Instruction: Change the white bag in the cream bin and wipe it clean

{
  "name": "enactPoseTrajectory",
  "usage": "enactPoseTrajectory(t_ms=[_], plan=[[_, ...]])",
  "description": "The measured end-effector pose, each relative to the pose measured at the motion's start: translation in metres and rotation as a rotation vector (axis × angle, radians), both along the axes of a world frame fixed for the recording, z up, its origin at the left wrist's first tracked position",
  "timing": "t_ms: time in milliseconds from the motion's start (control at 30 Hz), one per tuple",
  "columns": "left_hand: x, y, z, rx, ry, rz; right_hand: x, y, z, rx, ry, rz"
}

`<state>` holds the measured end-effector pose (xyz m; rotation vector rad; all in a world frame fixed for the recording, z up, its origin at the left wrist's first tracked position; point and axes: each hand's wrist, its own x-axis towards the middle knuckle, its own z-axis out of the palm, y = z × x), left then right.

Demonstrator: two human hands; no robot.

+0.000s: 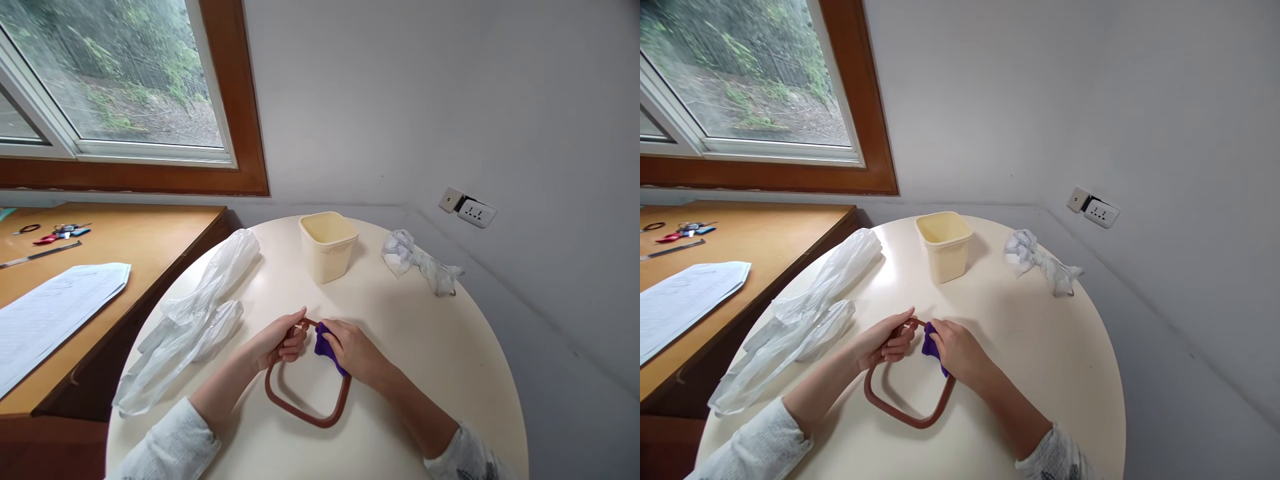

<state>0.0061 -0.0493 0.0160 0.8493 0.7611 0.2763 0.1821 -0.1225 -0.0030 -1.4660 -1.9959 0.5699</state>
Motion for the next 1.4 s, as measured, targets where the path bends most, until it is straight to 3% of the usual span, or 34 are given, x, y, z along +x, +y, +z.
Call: enactPoseTrajectory(t_ms=[167, 367, 533, 700, 867, 1000, 1133, 1233, 1333, 1400], plan=[[0.008, -0.007, 0.003, 0.163, -0.008, 0.170, -0.001, 0.001, 0.001, 0.017, 0.062, -0.076], [0.010, -0.010, 0.009, 0.228, 0.011, 0.325, 0.000, 0.003, 0.002, 0.027, 0.129, -0.189], [0.010, -0.012, 0.006, 0.291, -0.005, 0.448, 0.000, 0.003, 0.008, 0.012, 0.159, -0.293], [0.010, -0.019, 0.002, 0.452, -0.055, 0.597, -0.002, 0.002, 0.008, -0.018, 0.232, -0.380], [0.009, -0.018, 0.004, 0.508, -0.157, 0.744, -0.008, 0.000, 0.001, -0.087, 0.292, -0.369], [0.004, -0.007, 0.005, 0.357, -0.169, 0.638, -0.005, 0.001, -0.003, -0.086, 0.287, -0.340], [-0.005, 0.003, 0.004, 0.159, -0.081, 0.284, 0.002, 0.003, -0.001, -0.049, 0.218, -0.271], [-0.010, 0.006, 0.004, 0.093, -0.004, 0.095, 0.002, 0.001, 0.001, -0.039, 0.148, -0.125], [-0.010, 0.005, 0.002, 0.112, 0.001, 0.038, -0.003, -0.001, 0.002, -0.040, 0.140, -0.011], [-0.007, 0.003, 0.001, 0.172, 0.002, 0.062, -0.004, -0.001, 0.002, -0.032, 0.172, -0.009]])
